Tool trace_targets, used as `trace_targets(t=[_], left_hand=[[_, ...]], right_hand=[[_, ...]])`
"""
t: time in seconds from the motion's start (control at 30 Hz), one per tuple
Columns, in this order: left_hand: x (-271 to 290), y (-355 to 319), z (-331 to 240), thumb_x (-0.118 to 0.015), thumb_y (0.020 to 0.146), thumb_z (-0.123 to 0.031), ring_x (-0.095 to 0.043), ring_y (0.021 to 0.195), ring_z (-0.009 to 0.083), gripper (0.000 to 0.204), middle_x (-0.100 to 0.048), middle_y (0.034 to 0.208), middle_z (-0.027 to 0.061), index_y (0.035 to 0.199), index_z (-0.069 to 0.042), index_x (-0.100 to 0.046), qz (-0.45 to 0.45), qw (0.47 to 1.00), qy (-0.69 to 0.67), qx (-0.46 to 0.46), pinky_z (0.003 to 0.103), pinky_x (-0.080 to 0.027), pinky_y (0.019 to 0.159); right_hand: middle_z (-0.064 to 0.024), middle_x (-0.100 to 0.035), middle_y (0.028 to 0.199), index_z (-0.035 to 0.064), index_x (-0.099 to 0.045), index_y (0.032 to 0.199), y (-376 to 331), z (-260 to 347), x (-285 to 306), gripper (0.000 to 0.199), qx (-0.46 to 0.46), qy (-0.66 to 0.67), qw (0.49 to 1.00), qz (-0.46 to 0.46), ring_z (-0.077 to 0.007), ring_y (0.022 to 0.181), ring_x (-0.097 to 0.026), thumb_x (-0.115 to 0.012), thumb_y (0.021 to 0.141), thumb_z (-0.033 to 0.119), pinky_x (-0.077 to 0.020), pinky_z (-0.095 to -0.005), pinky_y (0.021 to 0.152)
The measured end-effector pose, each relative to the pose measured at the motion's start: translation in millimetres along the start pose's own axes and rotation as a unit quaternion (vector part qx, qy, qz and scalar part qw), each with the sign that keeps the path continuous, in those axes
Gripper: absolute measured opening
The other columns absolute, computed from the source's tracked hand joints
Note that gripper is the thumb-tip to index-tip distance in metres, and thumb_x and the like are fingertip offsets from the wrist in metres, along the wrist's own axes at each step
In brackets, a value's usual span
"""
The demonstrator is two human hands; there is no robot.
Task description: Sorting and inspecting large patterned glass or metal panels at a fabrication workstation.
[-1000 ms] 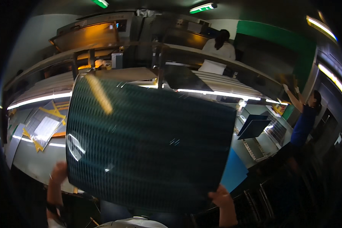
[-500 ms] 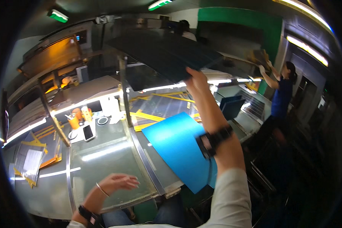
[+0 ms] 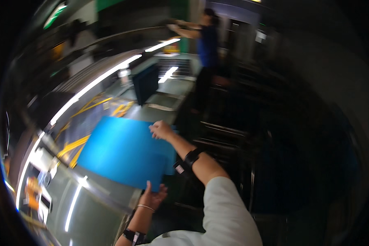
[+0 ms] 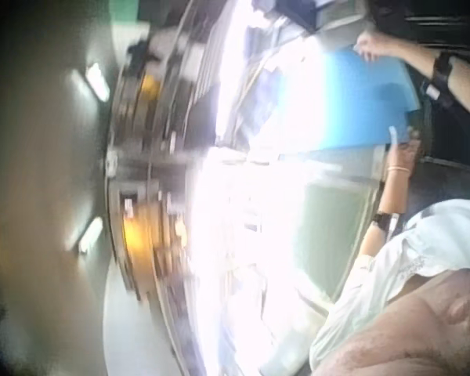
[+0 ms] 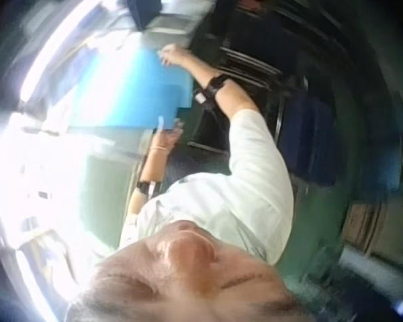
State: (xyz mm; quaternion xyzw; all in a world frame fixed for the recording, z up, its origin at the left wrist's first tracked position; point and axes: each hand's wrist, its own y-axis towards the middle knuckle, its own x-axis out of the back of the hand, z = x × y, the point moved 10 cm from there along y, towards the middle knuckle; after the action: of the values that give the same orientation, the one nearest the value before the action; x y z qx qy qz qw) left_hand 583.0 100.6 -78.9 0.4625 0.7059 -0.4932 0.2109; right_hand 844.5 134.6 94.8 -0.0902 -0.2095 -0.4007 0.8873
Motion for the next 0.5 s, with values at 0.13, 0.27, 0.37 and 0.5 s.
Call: trace_targets(t=[0.13, 0.27, 0.37, 0.5], left_hand=[[-1, -23, -35, -0.055, 0.089, -0.027, -0.063, 0.081, 0.0298, 0.033, -0.061, 0.092, 0.0171, 0.108, 0.0, -0.049, -0.075, 0.987, 0.113, -0.083, 0.042, -0.053, 0.074], [10, -95, -64, -0.059, 0.086, -0.013, -0.059, 0.091, 0.0238, 0.029, -0.06, 0.1, 0.0122, 0.109, 0.001, -0.05, -0.073, 0.968, 0.123, -0.204, 0.044, -0.053, 0.072], [46, -142, -68, -0.058, 0.085, -0.008, -0.057, 0.092, 0.0164, 0.026, -0.058, 0.1, 0.008, 0.108, 0.002, -0.051, -0.081, 0.943, 0.178, -0.268, 0.036, -0.051, 0.076], [75, -202, -59, -0.056, 0.086, -0.019, -0.051, 0.105, 0.0354, 0.035, -0.054, 0.118, 0.016, 0.118, -0.004, -0.054, -0.073, 0.714, 0.654, -0.24, 0.043, -0.038, 0.094]], right_hand=[[-0.0078, -0.064, 0.063, 0.0035, -0.063, 0.075, -56, -40, 75, 0.034, 0.033, -0.144, 0.982, -0.118, -0.0199, 0.055, -0.062, -0.054, 0.086, 0.035, -0.0481, -0.0335, 0.056], [-0.0131, -0.064, 0.076, 0.005, -0.062, 0.071, -72, -14, 129, 0.036, 0.104, -0.209, 0.95, -0.208, -0.032, 0.076, -0.061, -0.057, 0.08, 0.04, -0.0482, -0.0416, 0.067], [-0.016, -0.064, 0.09, 0.0054, -0.064, 0.091, -61, -16, 111, 0.049, 0.066, -0.247, 0.962, -0.097, -0.0326, 0.088, -0.061, -0.051, 0.081, 0.052, -0.0474, -0.0414, 0.077], [-0.0191, -0.062, 0.101, 0.0014, -0.06, 0.103, -77, -36, 73, 0.07, 0.046, -0.257, 0.965, 0.024, -0.0312, 0.092, -0.06, -0.046, 0.079, 0.066, -0.0461, -0.0377, 0.078]])
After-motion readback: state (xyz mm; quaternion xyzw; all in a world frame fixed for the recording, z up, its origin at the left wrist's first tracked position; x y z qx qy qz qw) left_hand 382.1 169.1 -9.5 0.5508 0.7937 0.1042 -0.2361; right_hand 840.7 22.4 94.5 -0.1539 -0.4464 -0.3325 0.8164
